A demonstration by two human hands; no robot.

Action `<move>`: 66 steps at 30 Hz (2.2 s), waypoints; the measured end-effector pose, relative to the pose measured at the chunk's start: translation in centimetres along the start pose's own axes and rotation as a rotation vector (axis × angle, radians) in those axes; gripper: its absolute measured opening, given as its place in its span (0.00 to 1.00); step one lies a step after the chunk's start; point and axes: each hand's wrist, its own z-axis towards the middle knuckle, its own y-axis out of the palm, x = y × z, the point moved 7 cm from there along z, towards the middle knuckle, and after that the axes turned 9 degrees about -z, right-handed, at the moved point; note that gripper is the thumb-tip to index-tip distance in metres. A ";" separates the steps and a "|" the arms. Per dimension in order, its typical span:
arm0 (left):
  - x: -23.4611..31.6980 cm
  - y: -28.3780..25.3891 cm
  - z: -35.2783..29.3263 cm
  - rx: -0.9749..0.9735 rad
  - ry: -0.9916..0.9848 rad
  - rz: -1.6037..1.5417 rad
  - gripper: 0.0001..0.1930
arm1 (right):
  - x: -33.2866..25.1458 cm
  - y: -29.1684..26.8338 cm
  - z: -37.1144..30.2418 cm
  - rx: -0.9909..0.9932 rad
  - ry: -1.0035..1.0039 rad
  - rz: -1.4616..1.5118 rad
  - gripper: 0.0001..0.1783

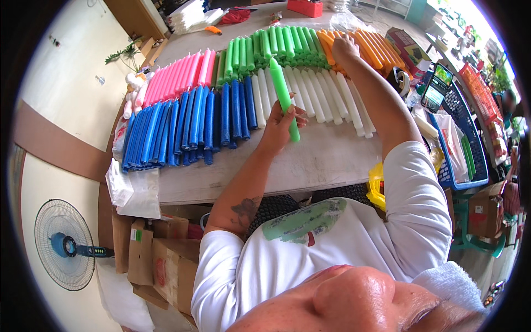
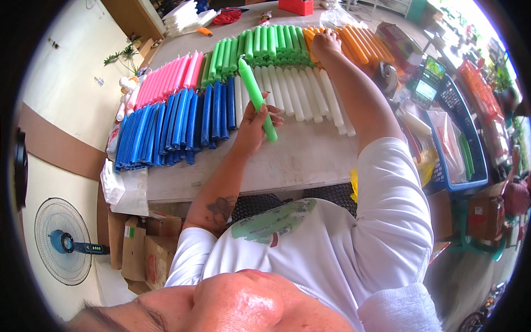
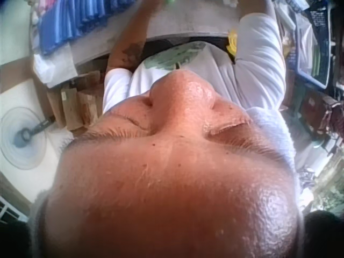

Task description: The person selects cylindrical candles of various colors from a table, inserts wicks into the top of each candle, and uses shears to trim the wicks. The person then groups the finished candles by color.

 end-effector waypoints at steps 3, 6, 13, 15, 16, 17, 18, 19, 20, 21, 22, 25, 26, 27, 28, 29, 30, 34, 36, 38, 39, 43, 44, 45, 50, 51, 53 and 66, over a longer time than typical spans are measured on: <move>-0.1 0.0 -0.1 -0.030 -0.005 -0.011 0.23 | 0.8 -2.3 -2.0 0.136 -0.024 0.069 0.18; -0.5 -0.2 -0.2 -0.030 -0.018 -0.031 0.22 | 1.9 -3.8 -4.9 0.103 -0.124 0.287 0.17; -1.4 -0.9 -0.3 0.162 -0.171 0.256 0.18 | 6.1 -1.0 -16.3 -0.141 -0.200 0.331 0.19; -1.1 -0.4 -0.2 0.156 -0.143 0.302 0.17 | 7.7 -0.9 -16.3 -0.202 -0.156 0.432 0.23; -1.0 -0.1 -0.1 0.154 -0.129 0.324 0.17 | 8.2 -0.7 -16.2 -0.234 -0.136 0.482 0.25; -1.1 0.6 0.3 0.141 -0.148 0.393 0.16 | 9.1 -0.1 -16.2 -0.229 -0.069 0.540 0.28; -1.0 1.5 0.8 0.128 -0.167 0.461 0.16 | 9.7 0.9 -16.2 -0.223 -0.002 0.598 0.31; -1.3 2.2 1.5 0.115 -0.186 0.530 0.15 | 10.5 1.7 -16.3 -0.217 0.066 0.655 0.35; -1.9 1.8 2.2 0.110 -0.175 0.548 0.15 | 9.1 1.4 -16.6 -0.407 0.095 0.650 0.43; -2.3 2.4 3.4 0.094 -0.197 0.628 0.15 | 9.2 2.1 -16.3 -0.409 0.117 0.636 0.47; -2.8 3.2 4.7 0.078 -0.219 0.707 0.15 | 9.0 3.8 -15.6 -0.411 0.140 0.623 0.50; -4.3 3.8 8.4 0.114 -0.294 0.817 0.15 | 7.5 5.6 -13.8 -0.402 0.168 0.503 0.61; -4.9 3.6 8.9 0.139 -0.325 0.832 0.15 | 6.8 5.7 -13.4 -0.420 0.206 0.457 0.62; -4.7 4.9 8.9 0.137 -0.357 0.866 0.15 | 7.4 6.2 -13.2 -0.436 0.265 0.411 0.63; -4.3 6.2 9.1 0.135 -0.388 0.902 0.15 | 7.9 7.3 -12.2 -0.361 0.250 0.347 0.58; -4.1 7.1 9.0 0.140 -0.418 0.937 0.15 | 7.9 8.3 -11.2 -0.441 0.139 0.359 0.57; -4.8 6.3 9.4 0.141 -0.405 0.878 0.16 | 7.6 8.6 -10.4 -0.518 0.015 0.368 0.55; -7.4 3.9 11.4 0.131 -0.489 0.736 0.17 | 6.0 7.9 -11.2 -0.424 0.090 0.461 0.50; -7.7 3.1 11.6 0.163 -0.559 0.723 0.18 | 5.0 5.6 -12.2 -0.501 0.071 0.471 0.47; -7.3 3.3 11.8 0.219 -0.587 0.729 0.18 | 5.1 4.5 -13.4 -0.526 0.184 0.692 0.40; -7.1 4.0 11.6 0.234 -0.579 0.711 0.17 | 5.3 4.9 -13.6 -0.563 0.186 0.702 0.39; -5.8 5.9 12.4 0.155 -0.622 0.942 0.19 | 6.5 7.2 -14.2 -0.678 0.173 1.006 0.36; -5.8 5.7 12.7 0.103 -0.653 1.074 0.19 | 6.1 7.0 -14.5 -0.702 0.159 1.147 0.35; -5.8 5.8 12.8 0.076 -0.600 1.141 0.20 | 6.0 7.3 -15.1 -0.755 0.247 1.264 0.34; -4.6 9.9 11.5 -0.095 -0.500 1.479 0.21 | 7.0 9.0 -17.6 -0.934 0.514 1.447 0.34; -4.4 10.1 10.9 -0.089 -0.531 1.436 0.23 | 6.8 8.4 -17.9 -0.922 0.508 1.460 0.32; -4.1 10.0 9.7 -0.075 -0.594 1.351 0.26 | 6.3 7.2 -19.2 -0.901 0.495 1.488 0.29; -7.6 8.8 9.6 -0.015 -0.791 0.913 0.37 | 6.1 5.7 -19.8 -1.045 0.439 1.516 0.28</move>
